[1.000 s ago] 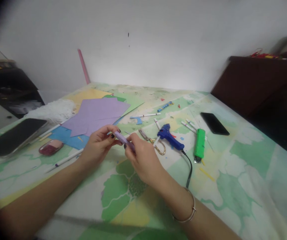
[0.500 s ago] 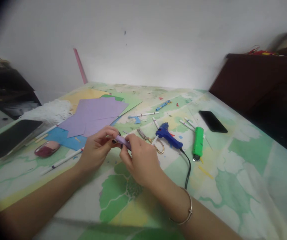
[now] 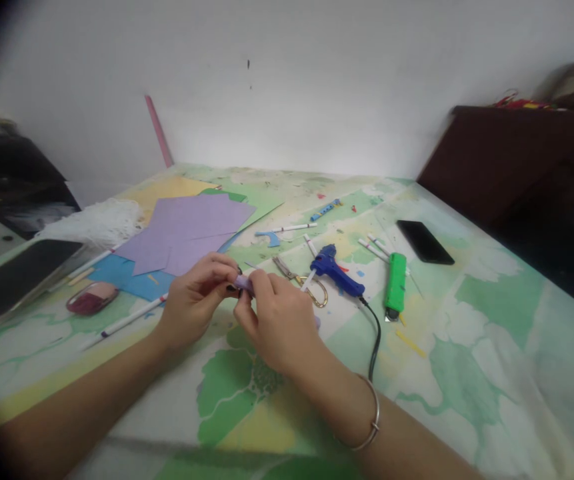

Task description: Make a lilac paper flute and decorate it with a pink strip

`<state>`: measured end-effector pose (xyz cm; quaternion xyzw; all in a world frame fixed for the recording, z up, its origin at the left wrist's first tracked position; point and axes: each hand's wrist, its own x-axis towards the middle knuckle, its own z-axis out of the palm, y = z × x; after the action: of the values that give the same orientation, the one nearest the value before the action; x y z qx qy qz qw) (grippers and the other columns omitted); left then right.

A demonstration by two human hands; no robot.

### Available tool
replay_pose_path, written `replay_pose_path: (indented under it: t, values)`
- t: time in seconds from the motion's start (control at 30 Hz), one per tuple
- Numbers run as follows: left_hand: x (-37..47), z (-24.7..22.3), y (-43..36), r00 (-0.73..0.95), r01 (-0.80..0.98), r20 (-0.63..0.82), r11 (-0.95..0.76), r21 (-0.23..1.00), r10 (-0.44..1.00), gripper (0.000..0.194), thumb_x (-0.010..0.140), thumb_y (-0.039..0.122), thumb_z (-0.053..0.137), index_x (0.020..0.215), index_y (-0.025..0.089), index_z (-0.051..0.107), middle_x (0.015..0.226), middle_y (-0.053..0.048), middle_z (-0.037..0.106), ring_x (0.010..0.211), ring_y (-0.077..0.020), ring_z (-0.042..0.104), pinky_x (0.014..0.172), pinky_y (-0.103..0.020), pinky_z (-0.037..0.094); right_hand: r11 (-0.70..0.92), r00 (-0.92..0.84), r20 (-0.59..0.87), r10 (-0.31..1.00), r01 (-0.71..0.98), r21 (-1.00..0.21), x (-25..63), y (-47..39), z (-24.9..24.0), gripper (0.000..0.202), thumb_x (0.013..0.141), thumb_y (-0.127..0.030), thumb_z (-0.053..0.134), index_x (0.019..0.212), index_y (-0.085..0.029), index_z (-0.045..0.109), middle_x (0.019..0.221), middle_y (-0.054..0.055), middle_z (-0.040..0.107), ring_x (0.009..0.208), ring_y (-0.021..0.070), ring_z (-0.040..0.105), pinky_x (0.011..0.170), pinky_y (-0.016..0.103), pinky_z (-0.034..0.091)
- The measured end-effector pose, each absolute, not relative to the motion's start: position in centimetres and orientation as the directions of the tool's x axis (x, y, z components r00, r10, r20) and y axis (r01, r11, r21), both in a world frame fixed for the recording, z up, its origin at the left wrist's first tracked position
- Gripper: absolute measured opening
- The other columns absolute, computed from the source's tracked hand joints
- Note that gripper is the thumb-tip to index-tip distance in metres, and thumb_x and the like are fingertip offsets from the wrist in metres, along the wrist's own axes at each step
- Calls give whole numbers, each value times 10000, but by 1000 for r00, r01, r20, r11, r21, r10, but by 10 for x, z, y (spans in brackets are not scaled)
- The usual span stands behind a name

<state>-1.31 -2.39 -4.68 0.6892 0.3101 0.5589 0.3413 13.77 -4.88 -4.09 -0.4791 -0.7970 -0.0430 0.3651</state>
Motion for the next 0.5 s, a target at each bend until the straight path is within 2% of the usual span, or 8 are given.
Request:
replay_pose_path:
  t: [0.13,0.3,0.4,0.5]
  values:
    - [-13,-46,-24,180,121,608,-631,767,774,119,817,88,547,761,165,619,844,-15,530,756,-87,555,645,-181,528,537,-283,598,750,789,-299,137,-51,-39,149,875,-225,403,806,-176,526,665,18,574,600,134,496,557,249,306]
    - [-13,-43,-25,184,139,608,-633,762,772,127,817,80,545,755,161,620,837,-15,537,751,-84,553,646,-175,527,528,-269,534,802,738,-420,138,-50,-35,125,872,-224,410,810,-183,510,671,-2,553,582,120,470,556,246,301]
    - [-13,-43,-25,150,108,575,-591,799,804,107,819,99,553,755,155,616,845,-16,524,746,-88,558,647,-189,548,508,-276,475,836,718,-476,140,-48,-35,120,868,-256,435,907,-185,523,749,9,593,622,129,512,581,251,327]
    - [-15,-42,-22,64,17,510,-511,859,858,60,820,145,576,771,153,610,878,-11,502,735,-90,580,671,-229,581,482,-296,401,867,701,-525,145,-45,-35,232,827,-251,500,1052,-193,502,820,16,625,652,142,554,610,258,357]
